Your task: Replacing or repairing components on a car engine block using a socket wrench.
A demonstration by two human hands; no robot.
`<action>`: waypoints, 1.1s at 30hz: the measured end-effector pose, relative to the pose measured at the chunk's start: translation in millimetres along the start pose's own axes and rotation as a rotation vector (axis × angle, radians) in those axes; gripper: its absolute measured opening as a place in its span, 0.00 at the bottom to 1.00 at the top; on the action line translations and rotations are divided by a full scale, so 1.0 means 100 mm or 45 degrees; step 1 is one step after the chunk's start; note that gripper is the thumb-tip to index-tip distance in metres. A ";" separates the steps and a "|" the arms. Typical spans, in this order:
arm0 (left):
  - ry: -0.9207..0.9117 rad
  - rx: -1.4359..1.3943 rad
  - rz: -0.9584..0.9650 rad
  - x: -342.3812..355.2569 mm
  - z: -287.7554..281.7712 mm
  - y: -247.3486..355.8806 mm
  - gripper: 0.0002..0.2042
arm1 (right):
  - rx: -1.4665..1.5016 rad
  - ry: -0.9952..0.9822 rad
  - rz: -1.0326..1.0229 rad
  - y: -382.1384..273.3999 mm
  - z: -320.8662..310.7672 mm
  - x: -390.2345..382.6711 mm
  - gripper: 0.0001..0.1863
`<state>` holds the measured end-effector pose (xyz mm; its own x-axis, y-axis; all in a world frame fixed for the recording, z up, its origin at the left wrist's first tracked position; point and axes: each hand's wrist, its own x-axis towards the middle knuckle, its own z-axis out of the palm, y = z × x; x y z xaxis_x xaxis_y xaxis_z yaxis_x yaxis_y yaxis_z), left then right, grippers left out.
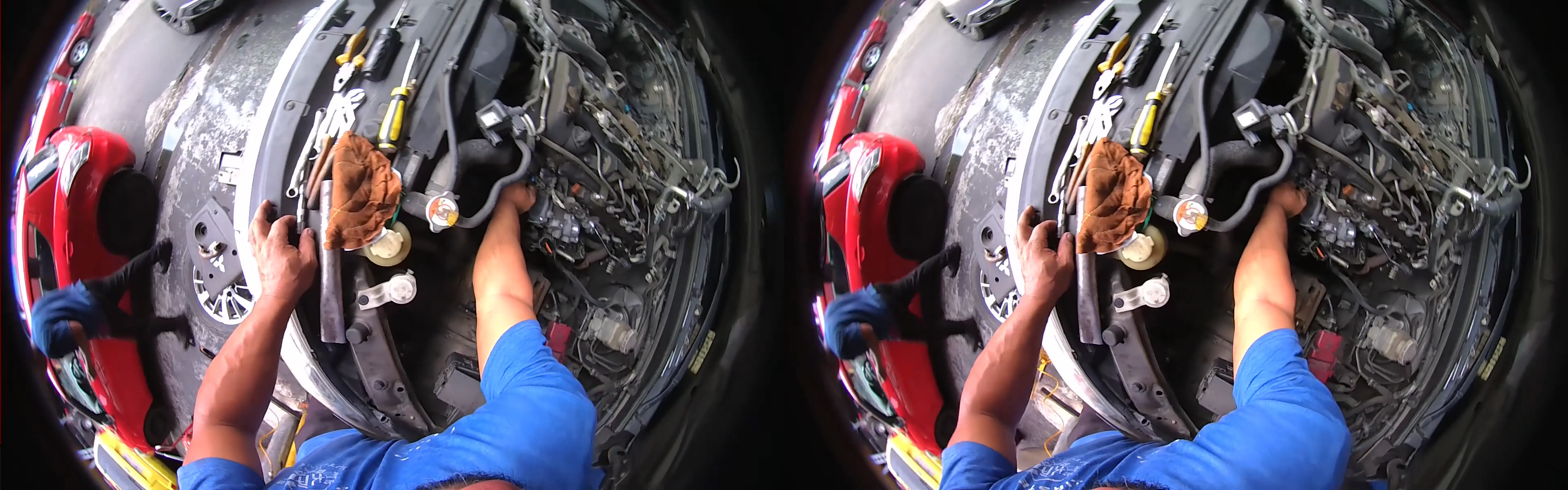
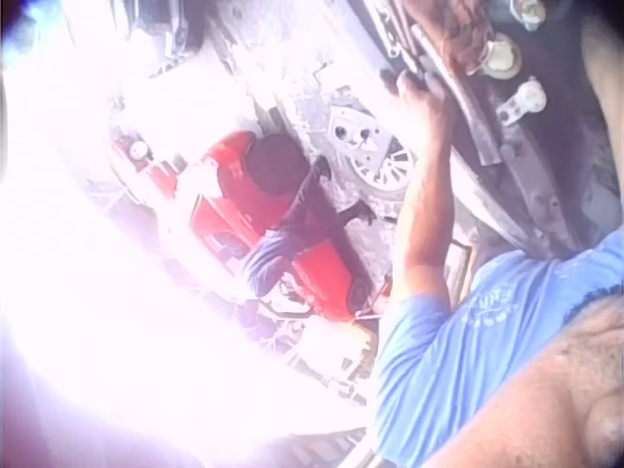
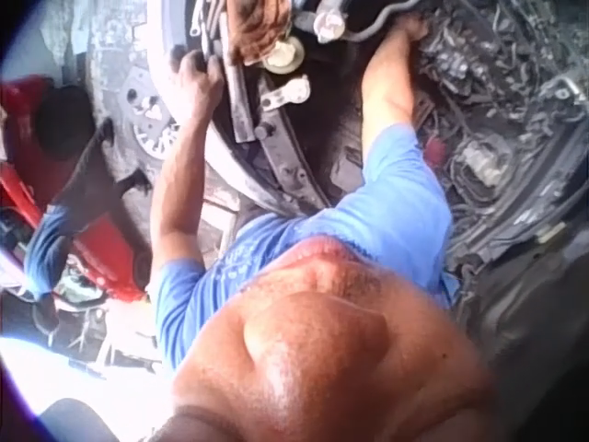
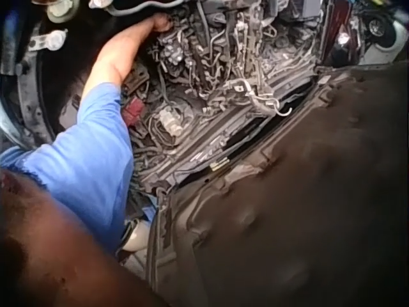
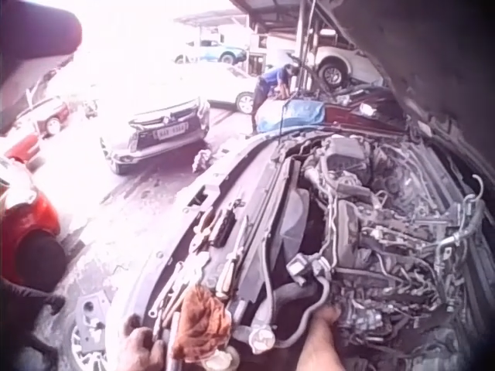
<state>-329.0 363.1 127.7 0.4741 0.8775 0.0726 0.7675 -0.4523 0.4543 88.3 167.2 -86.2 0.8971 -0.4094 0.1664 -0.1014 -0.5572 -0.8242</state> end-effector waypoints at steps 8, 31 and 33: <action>-0.061 0.104 -0.003 0.02 0.02 0.01 0.11 | 0.182 -0.165 -0.096 0.08 -0.25 -0.19 0.16; -0.375 -0.931 -0.538 -0.70 -0.81 -0.49 0.14 | 0.145 -2.239 0.202 -1.91 -3.12 -2.47 0.15; -0.405 -1.043 -0.448 -0.98 -0.90 -0.36 0.11 | 0.259 -2.262 0.277 -1.98 -3.19 -2.72 0.18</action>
<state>-442.5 307.8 184.4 0.4612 0.8029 -0.3777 0.4040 0.1890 0.8950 -272.7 157.9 204.2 0.2314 0.8036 -0.5483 -0.3416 -0.4606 -0.8193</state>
